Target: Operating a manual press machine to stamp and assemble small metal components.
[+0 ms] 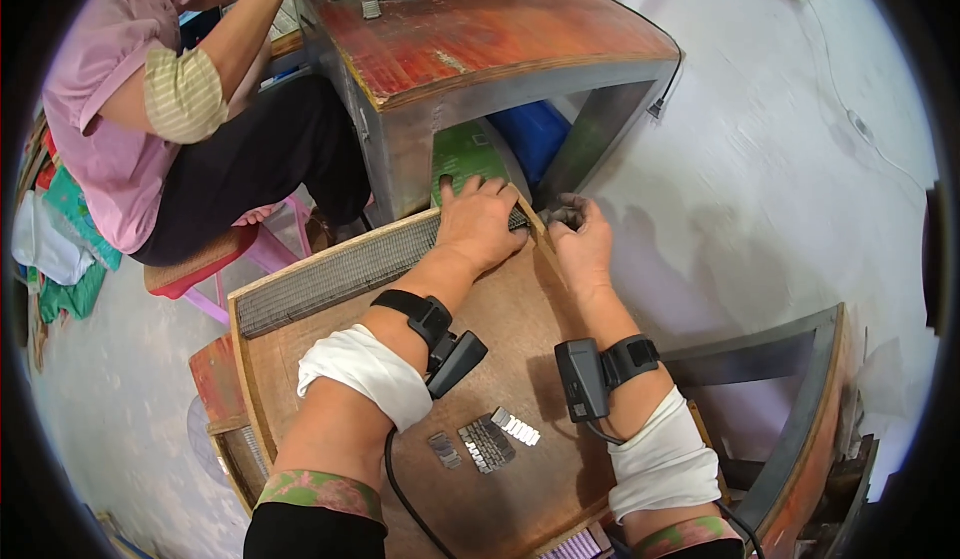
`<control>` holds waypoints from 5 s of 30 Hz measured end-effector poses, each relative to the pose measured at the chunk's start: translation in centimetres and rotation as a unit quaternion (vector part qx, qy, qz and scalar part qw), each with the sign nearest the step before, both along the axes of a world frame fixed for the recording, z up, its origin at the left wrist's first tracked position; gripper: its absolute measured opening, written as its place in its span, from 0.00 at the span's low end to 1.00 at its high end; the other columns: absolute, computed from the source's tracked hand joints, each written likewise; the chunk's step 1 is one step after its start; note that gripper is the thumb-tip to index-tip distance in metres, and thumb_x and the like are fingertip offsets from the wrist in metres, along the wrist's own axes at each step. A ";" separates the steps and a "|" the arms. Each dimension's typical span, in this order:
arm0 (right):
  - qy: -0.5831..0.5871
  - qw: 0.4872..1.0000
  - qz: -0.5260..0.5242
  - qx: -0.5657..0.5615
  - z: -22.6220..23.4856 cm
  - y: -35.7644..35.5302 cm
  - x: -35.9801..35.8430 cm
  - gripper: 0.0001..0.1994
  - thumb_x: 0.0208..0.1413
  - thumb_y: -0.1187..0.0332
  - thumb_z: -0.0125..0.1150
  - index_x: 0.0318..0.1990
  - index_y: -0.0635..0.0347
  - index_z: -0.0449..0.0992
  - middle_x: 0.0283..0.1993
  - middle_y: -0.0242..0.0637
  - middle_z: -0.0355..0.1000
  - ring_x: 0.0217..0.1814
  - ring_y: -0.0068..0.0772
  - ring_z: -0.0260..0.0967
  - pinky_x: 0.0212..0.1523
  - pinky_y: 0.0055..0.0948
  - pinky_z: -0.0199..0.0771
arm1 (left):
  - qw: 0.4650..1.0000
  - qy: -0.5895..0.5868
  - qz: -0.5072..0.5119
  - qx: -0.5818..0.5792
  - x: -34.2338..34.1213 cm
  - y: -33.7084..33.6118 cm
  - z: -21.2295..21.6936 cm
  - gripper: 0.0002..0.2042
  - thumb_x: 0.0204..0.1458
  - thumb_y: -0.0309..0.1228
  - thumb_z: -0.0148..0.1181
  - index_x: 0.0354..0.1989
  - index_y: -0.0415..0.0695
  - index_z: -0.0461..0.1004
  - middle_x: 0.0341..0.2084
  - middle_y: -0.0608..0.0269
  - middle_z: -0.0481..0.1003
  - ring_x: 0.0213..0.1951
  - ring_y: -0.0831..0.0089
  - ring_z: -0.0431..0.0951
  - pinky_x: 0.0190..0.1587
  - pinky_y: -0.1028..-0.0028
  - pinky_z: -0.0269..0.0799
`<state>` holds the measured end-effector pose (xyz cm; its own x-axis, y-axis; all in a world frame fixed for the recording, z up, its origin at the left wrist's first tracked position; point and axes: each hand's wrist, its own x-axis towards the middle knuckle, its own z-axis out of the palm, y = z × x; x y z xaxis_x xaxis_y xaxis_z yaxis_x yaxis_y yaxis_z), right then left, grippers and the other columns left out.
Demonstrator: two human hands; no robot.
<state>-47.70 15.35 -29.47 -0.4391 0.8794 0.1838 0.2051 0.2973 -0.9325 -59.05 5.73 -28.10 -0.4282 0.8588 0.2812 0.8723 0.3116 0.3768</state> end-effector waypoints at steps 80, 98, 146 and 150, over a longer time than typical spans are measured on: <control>-0.360 0.843 0.223 0.332 5.8 -16.7 13.9 0.09 0.40 0.75 0.61 0.33 0.61 0.78 0.31 0.43 0.71 0.37 0.47 0.69 0.39 0.37 0.71 | 0.992 -0.076 -0.104 -0.012 6.7 -18.6 2.9 0.15 0.43 0.22 0.51 0.42 0.39 0.73 0.43 0.50 0.71 0.48 0.54 0.69 0.50 0.65 0.65; -0.225 0.952 0.034 0.203 3.8 -4.2 0.6 0.11 0.47 0.66 0.60 0.33 0.65 0.78 0.29 0.53 0.73 0.36 0.53 0.72 0.39 0.42 0.70 | 0.986 -0.032 -0.106 -0.121 -0.9 -4.5 0.5 0.23 0.55 0.38 0.49 0.60 0.51 0.60 0.62 0.65 0.57 0.65 0.58 0.49 0.63 0.47 0.42; -0.330 0.866 0.164 0.339 3.6 -0.8 -3.4 0.07 0.43 0.77 0.56 0.30 0.61 0.79 0.33 0.50 0.72 0.39 0.52 0.70 0.43 0.41 0.71 | 0.991 -0.098 -0.071 -0.049 -1.1 -4.1 0.1 0.22 0.48 0.32 0.57 0.54 0.47 0.65 0.56 0.58 0.64 0.63 0.59 0.54 0.63 0.56 0.45; -0.311 0.874 0.151 0.342 3.6 -1.3 -2.0 0.08 0.44 0.77 0.56 0.32 0.60 0.80 0.34 0.48 0.71 0.40 0.51 0.70 0.44 0.39 0.70 | 0.986 -0.161 -0.037 -0.017 -1.2 -3.6 0.3 0.22 0.50 0.34 0.56 0.55 0.48 0.64 0.56 0.58 0.64 0.61 0.59 0.57 0.62 0.56 0.47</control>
